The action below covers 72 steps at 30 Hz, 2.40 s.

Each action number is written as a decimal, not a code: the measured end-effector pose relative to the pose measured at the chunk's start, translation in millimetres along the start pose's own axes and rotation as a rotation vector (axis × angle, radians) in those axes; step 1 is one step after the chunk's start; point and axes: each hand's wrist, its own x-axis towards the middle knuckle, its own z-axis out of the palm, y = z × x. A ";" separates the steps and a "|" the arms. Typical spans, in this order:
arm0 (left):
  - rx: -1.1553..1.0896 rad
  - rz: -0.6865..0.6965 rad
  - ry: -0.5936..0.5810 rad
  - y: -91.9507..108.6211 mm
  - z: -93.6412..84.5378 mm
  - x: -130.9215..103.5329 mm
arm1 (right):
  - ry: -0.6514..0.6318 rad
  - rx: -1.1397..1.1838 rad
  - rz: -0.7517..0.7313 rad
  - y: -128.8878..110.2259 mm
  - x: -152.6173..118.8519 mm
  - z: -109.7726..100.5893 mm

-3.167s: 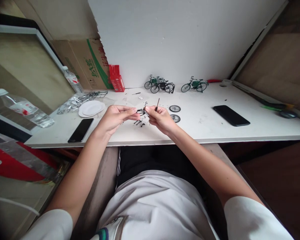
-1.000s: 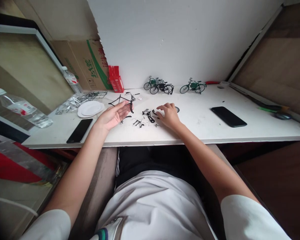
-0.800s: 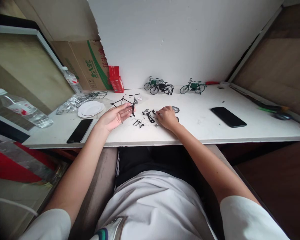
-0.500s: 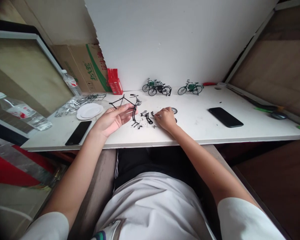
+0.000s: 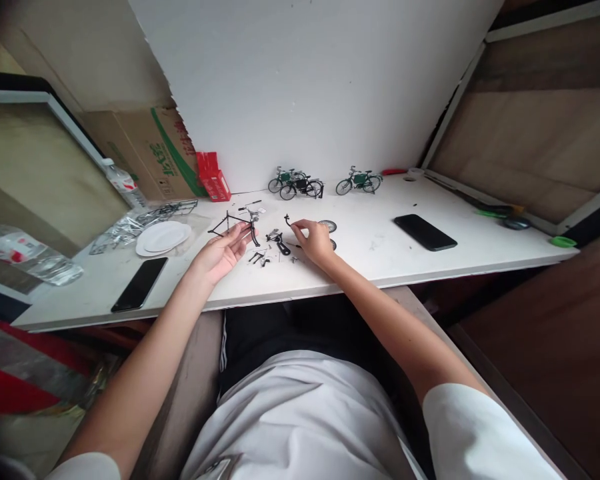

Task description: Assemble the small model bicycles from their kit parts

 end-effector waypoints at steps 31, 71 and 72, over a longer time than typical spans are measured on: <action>-0.054 -0.005 -0.101 -35.6 -29.7 31.2 | -0.035 0.077 -0.303 -42.2 -22.4 16.1; 0.232 0.181 -0.145 -55.4 -31.1 31.9 | 0.027 0.250 -0.426 -37.8 -24.7 19.5; 0.234 0.190 -0.146 -55.7 -30.9 31.9 | 0.018 0.243 -0.427 -37.8 -24.7 19.8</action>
